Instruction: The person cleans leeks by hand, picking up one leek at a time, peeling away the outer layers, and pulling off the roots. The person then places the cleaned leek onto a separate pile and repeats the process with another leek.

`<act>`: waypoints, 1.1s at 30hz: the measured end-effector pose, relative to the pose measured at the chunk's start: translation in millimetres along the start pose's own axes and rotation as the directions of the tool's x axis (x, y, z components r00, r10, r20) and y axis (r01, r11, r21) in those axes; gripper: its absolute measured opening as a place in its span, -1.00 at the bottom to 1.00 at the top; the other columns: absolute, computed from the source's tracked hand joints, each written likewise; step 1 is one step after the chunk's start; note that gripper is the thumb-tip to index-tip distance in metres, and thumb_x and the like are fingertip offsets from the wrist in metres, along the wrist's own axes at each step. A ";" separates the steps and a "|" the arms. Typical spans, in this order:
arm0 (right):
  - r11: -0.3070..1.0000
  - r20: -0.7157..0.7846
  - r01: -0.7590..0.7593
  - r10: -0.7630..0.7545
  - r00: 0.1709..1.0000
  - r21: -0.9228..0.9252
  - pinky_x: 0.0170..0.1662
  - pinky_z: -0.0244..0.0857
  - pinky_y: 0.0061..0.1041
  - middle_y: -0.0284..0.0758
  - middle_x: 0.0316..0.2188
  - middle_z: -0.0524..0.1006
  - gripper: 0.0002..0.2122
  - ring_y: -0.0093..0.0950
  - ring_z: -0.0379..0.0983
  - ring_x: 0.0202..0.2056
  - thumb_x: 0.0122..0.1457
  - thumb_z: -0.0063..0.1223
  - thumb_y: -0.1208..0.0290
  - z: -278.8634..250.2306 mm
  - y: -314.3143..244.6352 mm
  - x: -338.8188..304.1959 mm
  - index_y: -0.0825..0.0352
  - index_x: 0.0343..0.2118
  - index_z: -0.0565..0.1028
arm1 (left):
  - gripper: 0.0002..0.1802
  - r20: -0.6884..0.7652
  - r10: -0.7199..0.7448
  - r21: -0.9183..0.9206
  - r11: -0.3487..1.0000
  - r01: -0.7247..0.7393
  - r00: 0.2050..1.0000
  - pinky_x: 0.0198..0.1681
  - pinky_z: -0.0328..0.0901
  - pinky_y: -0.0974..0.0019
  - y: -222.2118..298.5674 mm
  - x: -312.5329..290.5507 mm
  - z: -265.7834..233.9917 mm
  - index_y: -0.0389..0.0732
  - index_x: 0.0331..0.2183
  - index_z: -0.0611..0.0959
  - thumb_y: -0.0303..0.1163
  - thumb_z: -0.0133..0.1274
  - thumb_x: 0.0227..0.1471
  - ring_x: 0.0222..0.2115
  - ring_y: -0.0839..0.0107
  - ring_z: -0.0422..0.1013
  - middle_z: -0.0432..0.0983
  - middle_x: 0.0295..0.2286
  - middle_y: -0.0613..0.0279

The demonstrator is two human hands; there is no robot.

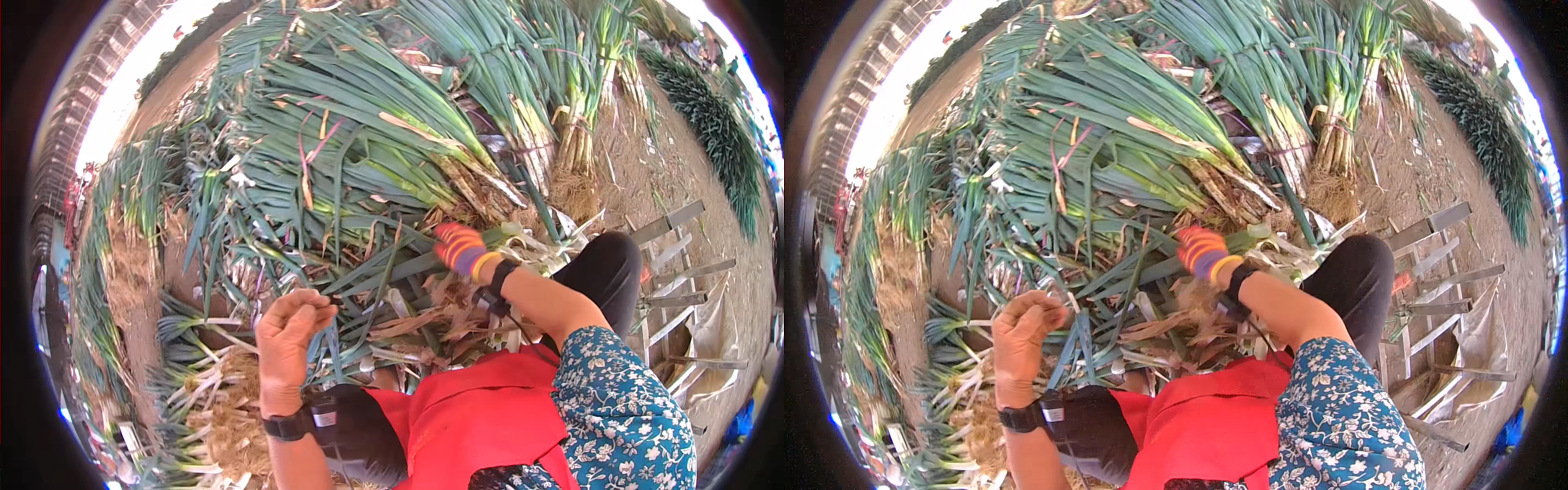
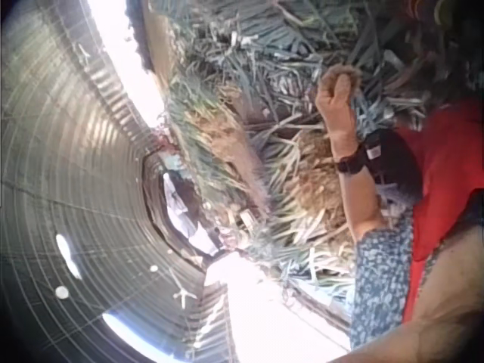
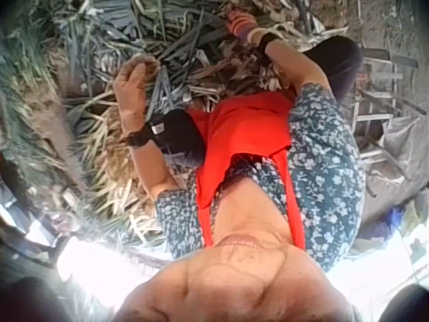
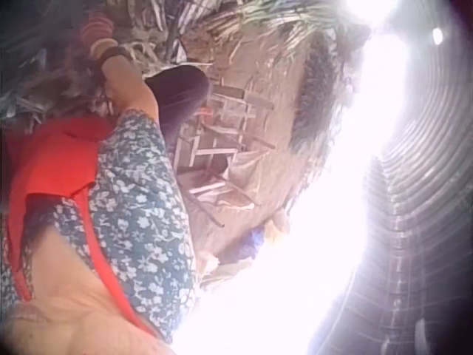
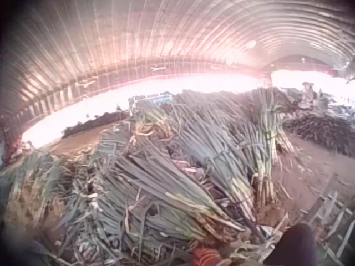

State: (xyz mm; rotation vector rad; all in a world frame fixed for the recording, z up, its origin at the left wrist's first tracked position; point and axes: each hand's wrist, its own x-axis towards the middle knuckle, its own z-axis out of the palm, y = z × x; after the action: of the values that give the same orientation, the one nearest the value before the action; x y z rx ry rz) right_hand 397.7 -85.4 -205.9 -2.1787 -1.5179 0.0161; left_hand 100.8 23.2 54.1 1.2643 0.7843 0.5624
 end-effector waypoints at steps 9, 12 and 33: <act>0.771 -0.032 -0.602 0.610 0.792 -0.207 0.06 0.16 -0.26 -0.10 0.05 0.32 -0.45 -0.13 0.25 0.05 -0.03 0.06 0.16 -0.6 138.7 68.5 0.27 0.04 0.28 | -0.78 -0.166 -0.258 -0.052 0.966 0.253 0.952 -0.32 0.39 0.32 -49.3 55.4 19.0 -0.38 -0.28 0.51 -0.45 0.01 0.02 -0.43 0.33 0.49 0.52 -0.40 0.08; 0.750 -0.018 -0.611 0.628 0.778 -0.254 0.11 0.10 -0.22 -0.12 0.12 0.24 -0.34 -0.13 0.16 0.12 -0.03 0.08 0.12 8.3 171.0 88.9 0.29 0.13 0.17 | -0.78 -0.140 -0.249 0.015 0.967 0.254 0.958 -0.30 0.40 0.30 -43.5 63.3 38.5 -0.40 -0.27 0.51 -0.47 -0.02 0.02 -0.42 0.31 0.49 0.51 -0.40 0.05; 0.448 0.392 -0.370 0.047 0.919 0.814 -0.52 0.27 -0.51 -0.35 -0.47 0.45 -0.62 -0.54 0.39 -0.54 0.02 0.11 0.47 -43.9 -106.6 -24.9 0.37 -0.07 0.34 | -0.70 -0.397 -0.071 -0.188 0.982 -0.006 0.915 -0.39 0.23 0.43 -66.5 70.5 49.7 -0.35 -0.23 0.54 -0.41 0.11 -0.05 -0.48 0.52 0.35 0.49 -0.43 0.26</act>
State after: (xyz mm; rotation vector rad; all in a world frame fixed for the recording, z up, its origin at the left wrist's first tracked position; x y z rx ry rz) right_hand 306.4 -95.4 -131.9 -1.4663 -0.9583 1.0645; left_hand 180.5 30.4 -19.8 0.9701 1.0670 0.8658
